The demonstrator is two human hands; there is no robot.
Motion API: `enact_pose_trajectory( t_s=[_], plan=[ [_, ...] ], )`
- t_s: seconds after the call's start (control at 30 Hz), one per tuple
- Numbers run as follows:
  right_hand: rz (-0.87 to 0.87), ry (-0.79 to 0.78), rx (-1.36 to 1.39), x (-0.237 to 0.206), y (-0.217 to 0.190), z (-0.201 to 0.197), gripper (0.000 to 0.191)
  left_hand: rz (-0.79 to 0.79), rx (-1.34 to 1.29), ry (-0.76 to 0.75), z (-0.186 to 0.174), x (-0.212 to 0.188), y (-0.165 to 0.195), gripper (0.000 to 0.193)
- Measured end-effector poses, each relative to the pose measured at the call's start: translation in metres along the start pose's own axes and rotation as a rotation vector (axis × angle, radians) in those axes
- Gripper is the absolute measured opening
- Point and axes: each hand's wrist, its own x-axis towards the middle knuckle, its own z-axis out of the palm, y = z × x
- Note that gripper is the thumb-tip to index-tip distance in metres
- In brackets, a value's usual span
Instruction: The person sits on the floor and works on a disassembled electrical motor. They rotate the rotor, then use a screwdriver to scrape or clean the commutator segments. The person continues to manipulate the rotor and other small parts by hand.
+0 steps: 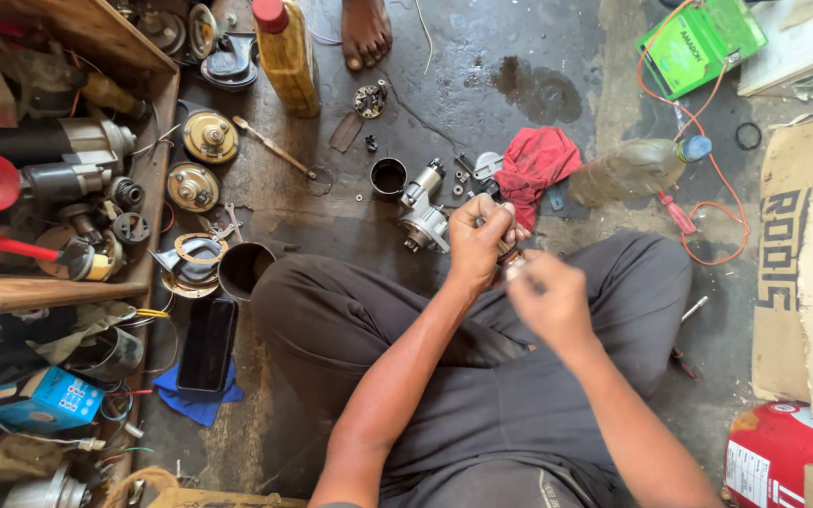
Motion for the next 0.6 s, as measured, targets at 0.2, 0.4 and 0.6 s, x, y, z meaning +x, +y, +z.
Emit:
enact_pose_trajectory(
  t_s=[0.2,0.4,0.6],
  plan=[
    [-0.269,0.046,-0.328,-0.002,0.003,0.003,0.017,-0.043,-0.078,0.02,0.001,-0.002,-0.001,0.033],
    [0.537,-0.07,0.731,0.018,0.014,-0.021,0.016,-0.029,-0.042,-0.025,0.001,-0.004,-0.004,0.032],
    [-0.154,-0.005,-0.363,-0.008,0.009,-0.009,0.014,-0.091,-0.137,0.012,0.001,-0.003,-0.006,0.033]
  ],
)
